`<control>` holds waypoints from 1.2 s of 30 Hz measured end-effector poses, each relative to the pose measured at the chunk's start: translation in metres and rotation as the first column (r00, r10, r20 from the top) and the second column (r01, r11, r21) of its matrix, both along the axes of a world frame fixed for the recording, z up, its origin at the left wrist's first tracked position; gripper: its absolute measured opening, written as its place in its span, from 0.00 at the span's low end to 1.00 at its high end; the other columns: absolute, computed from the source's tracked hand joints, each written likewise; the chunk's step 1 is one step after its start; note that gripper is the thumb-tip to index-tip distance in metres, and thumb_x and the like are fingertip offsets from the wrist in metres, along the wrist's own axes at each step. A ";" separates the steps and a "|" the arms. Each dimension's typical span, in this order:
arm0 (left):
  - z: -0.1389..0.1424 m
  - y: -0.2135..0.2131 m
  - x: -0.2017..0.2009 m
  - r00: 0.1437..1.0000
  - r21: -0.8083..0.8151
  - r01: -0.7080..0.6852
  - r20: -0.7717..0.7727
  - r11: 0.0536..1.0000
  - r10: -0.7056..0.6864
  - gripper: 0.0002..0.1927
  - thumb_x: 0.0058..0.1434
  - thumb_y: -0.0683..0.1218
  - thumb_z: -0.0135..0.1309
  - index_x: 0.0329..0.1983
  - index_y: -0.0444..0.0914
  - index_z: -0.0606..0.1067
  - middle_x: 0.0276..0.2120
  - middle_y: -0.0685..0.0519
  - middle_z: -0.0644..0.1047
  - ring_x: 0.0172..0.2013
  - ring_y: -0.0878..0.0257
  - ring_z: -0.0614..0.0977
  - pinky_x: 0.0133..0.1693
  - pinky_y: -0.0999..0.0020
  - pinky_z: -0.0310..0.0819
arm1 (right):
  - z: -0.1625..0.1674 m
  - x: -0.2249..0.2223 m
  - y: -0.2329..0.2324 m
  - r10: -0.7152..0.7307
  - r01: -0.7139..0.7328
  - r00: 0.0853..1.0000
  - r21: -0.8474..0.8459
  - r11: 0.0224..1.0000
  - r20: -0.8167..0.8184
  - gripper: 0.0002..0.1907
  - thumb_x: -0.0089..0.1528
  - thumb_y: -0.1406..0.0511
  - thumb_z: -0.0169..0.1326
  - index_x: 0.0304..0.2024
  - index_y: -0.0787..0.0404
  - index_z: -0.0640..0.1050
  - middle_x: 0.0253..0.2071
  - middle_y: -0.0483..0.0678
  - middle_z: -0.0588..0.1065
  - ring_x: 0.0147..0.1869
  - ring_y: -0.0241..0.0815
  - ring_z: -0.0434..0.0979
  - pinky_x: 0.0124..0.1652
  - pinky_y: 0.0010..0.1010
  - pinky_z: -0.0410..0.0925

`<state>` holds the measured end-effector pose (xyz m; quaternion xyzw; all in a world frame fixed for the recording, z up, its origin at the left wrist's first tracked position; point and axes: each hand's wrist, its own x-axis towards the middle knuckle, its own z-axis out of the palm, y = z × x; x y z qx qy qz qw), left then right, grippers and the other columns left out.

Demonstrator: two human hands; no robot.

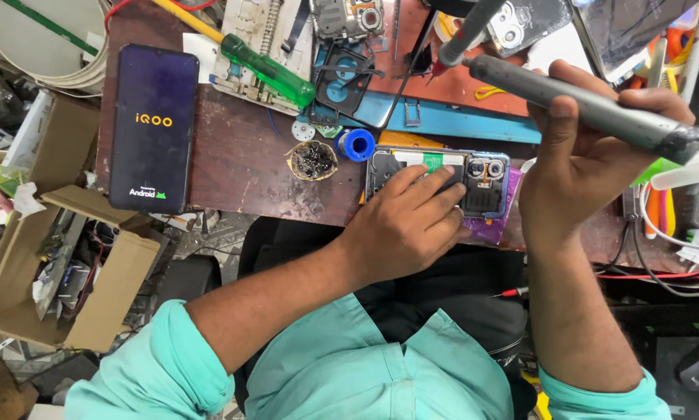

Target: The person handles a disassembled smartphone, then uses a hot air gun to apply heat to the internal components near the camera module. The device remains open on the workbench throughout the clip.

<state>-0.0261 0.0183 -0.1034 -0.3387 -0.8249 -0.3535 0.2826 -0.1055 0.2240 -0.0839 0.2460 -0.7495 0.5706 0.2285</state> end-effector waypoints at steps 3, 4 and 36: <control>0.002 -0.002 0.001 1.000 0.083 0.027 -0.004 0.996 -0.026 0.10 0.65 0.46 0.64 0.42 0.34 0.79 0.50 0.44 0.80 0.58 0.48 0.78 0.61 0.50 0.69 | -0.002 0.004 0.011 -0.028 0.029 0.999 -0.012 1.000 0.019 0.23 0.85 0.66 0.55 0.63 0.56 0.51 0.56 0.63 0.77 0.55 0.47 0.83 0.54 0.31 0.81; 0.002 -0.002 0.001 0.999 0.137 0.024 0.022 0.990 -0.028 0.10 0.66 0.45 0.64 0.44 0.34 0.79 0.50 0.45 0.80 0.57 0.49 0.79 0.61 0.51 0.70 | -0.001 0.009 0.018 -0.046 0.049 0.997 -0.048 0.998 0.057 0.23 0.85 0.66 0.54 0.65 0.56 0.51 0.56 0.63 0.77 0.56 0.47 0.82 0.55 0.34 0.81; 0.001 0.003 0.001 0.981 0.339 -0.044 0.191 0.940 -0.023 0.09 0.64 0.39 0.65 0.44 0.35 0.77 0.43 0.50 0.80 0.48 0.53 0.83 0.52 0.59 0.78 | 0.010 0.086 0.074 0.130 0.080 0.883 -0.418 0.905 0.450 0.17 0.84 0.66 0.49 0.67 0.59 0.57 0.48 0.65 0.76 0.43 0.47 0.77 0.41 0.29 0.71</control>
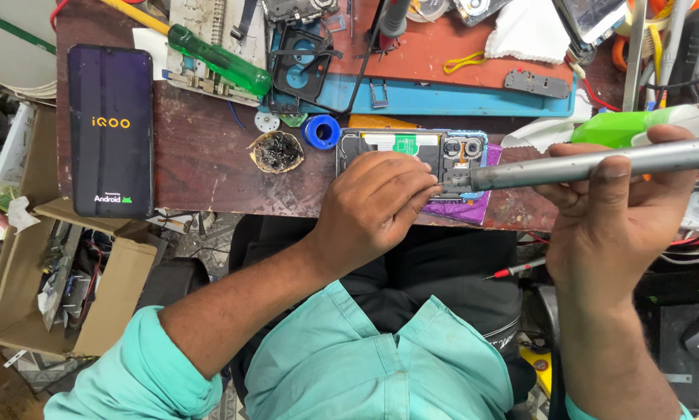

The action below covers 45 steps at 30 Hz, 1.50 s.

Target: The person handles a disassembled smartphone, then uses a hot air gun to apply heat to the internal components near the camera module. The device remains open on the workbench throughout the clip.

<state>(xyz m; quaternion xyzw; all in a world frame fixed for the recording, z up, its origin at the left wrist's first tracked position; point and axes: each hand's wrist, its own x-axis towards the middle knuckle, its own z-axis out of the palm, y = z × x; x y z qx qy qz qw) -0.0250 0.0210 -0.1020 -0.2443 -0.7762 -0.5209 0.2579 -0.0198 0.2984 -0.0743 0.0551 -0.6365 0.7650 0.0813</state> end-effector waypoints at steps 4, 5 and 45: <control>-0.001 0.000 -0.001 0.999 -0.082 0.008 -0.030 0.997 -0.011 0.09 0.61 0.38 0.65 0.43 0.34 0.77 0.42 0.48 0.79 0.49 0.51 0.81 0.53 0.57 0.76 | 0.027 0.001 -0.013 0.098 -0.035 0.981 0.341 0.940 -0.170 0.22 0.81 0.63 0.53 0.68 0.60 0.56 0.50 0.66 0.78 0.52 0.52 0.83 0.53 0.38 0.77; -0.002 0.000 -0.001 0.999 -0.113 0.018 -0.036 0.993 -0.022 0.09 0.61 0.38 0.64 0.43 0.34 0.77 0.42 0.48 0.79 0.50 0.51 0.81 0.53 0.56 0.75 | 0.035 0.002 -0.015 0.148 -0.048 0.967 0.424 0.904 -0.207 0.23 0.80 0.63 0.53 0.68 0.61 0.55 0.50 0.66 0.78 0.54 0.54 0.84 0.56 0.40 0.79; -0.002 0.002 0.000 0.997 -0.335 0.043 -0.040 0.941 -0.060 0.22 0.57 0.51 0.68 0.50 0.36 0.79 0.48 0.48 0.74 0.55 0.51 0.75 0.55 0.55 0.70 | 0.023 -0.031 -0.009 0.109 0.120 0.931 0.575 0.810 -0.349 0.28 0.79 0.67 0.62 0.69 0.59 0.57 0.48 0.63 0.77 0.49 0.51 0.83 0.47 0.31 0.79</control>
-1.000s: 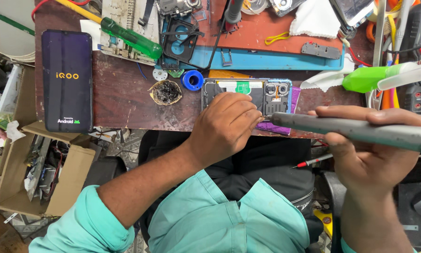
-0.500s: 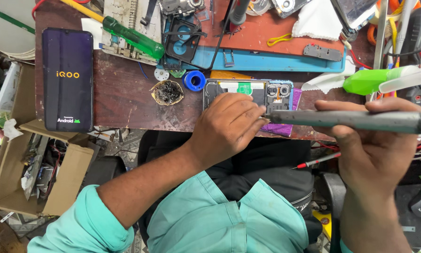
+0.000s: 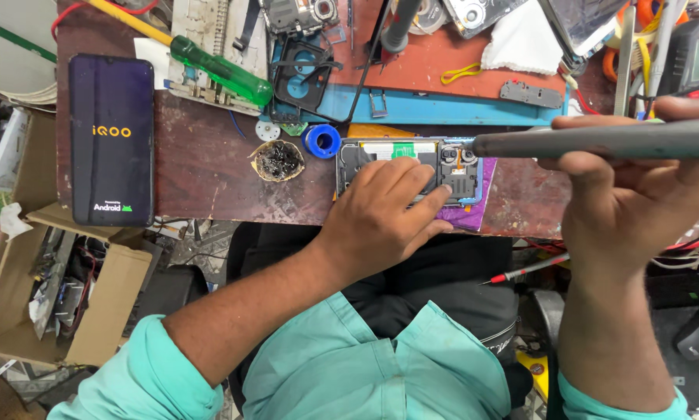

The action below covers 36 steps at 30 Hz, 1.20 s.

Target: The person handles a disassembled smartphone, then uses a hot air gun to apply heat to the internal components near the camera module. The device remains open on the workbench throughout the clip.

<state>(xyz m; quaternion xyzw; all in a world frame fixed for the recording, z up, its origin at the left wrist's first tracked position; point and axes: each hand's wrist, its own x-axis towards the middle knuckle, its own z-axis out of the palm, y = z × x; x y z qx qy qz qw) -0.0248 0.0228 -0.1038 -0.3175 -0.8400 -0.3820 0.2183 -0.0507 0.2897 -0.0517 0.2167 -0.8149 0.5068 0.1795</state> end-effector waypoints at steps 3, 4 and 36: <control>0.001 0.001 -0.002 1.000 -0.019 0.010 0.008 1.000 -0.010 0.23 0.56 0.51 0.68 0.51 0.36 0.78 0.49 0.49 0.73 0.56 0.52 0.74 0.56 0.56 0.68 | -0.002 -0.006 -0.009 0.008 -0.005 0.999 0.056 0.998 -0.046 0.31 0.77 0.66 0.66 0.69 0.59 0.57 0.50 0.57 0.73 0.51 0.49 0.83 0.48 0.29 0.80; 0.001 0.001 -0.002 1.000 -0.025 0.010 0.012 1.000 -0.010 0.23 0.56 0.51 0.68 0.51 0.36 0.78 0.49 0.49 0.73 0.55 0.52 0.74 0.55 0.56 0.68 | -0.003 -0.007 -0.011 0.002 0.001 0.999 0.061 0.998 -0.050 0.32 0.77 0.66 0.66 0.69 0.59 0.57 0.50 0.55 0.72 0.52 0.48 0.84 0.48 0.29 0.81; -0.001 0.004 -0.001 1.000 -0.053 -0.003 0.016 0.999 0.004 0.24 0.56 0.51 0.69 0.52 0.36 0.78 0.50 0.49 0.73 0.57 0.52 0.74 0.57 0.55 0.68 | 0.027 -0.034 -0.037 0.065 -0.040 0.995 0.310 0.950 -0.069 0.27 0.75 0.69 0.66 0.64 0.71 0.62 0.50 0.53 0.75 0.58 0.44 0.86 0.55 0.27 0.82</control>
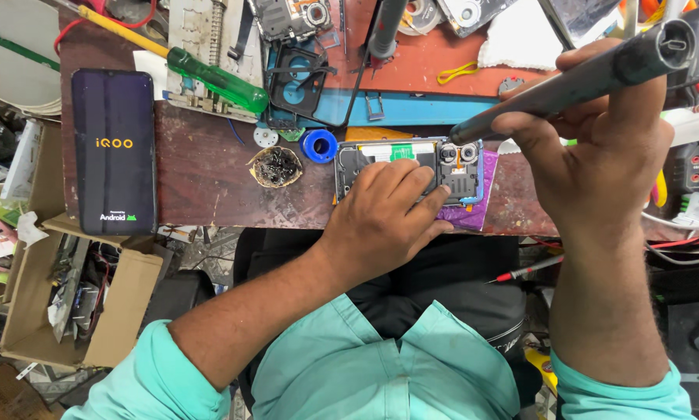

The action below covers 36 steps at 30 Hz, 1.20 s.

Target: The person handles a disassembled smartphone, then uses a hot air gun to apply heat to the internal components near the camera module. The device remains open on the workbench throughout the clip.

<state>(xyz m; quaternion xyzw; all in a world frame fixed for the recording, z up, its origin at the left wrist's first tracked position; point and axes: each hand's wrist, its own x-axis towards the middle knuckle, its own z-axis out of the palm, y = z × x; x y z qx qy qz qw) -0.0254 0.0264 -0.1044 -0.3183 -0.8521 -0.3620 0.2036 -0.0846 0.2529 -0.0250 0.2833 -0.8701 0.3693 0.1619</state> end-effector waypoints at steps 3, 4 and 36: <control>0.000 0.000 0.000 1.000 0.002 0.006 0.008 1.000 -0.006 0.24 0.56 0.51 0.69 0.52 0.36 0.78 0.50 0.49 0.73 0.56 0.53 0.74 0.56 0.55 0.68 | -0.001 -0.001 0.000 -0.013 0.013 1.000 -0.006 1.000 0.001 0.28 0.73 0.69 0.68 0.63 0.70 0.63 0.51 0.52 0.75 0.56 0.44 0.86 0.53 0.27 0.82; 0.000 0.000 0.000 1.000 0.004 0.005 0.005 1.000 -0.005 0.24 0.56 0.51 0.69 0.52 0.36 0.78 0.50 0.49 0.73 0.56 0.52 0.74 0.56 0.55 0.68 | -0.002 -0.001 0.000 -0.013 0.013 1.000 -0.012 1.000 0.002 0.28 0.73 0.69 0.68 0.63 0.70 0.63 0.51 0.52 0.75 0.56 0.44 0.86 0.52 0.27 0.81; 0.004 -0.002 0.000 0.999 0.031 0.005 -0.035 1.000 -0.004 0.23 0.54 0.50 0.69 0.49 0.34 0.80 0.49 0.49 0.74 0.56 0.52 0.75 0.57 0.56 0.68 | -0.054 -0.029 -0.032 0.062 -0.015 0.997 -0.609 0.793 0.056 0.22 0.82 0.64 0.57 0.62 0.57 0.54 0.55 0.63 0.79 0.50 0.43 0.82 0.48 0.27 0.81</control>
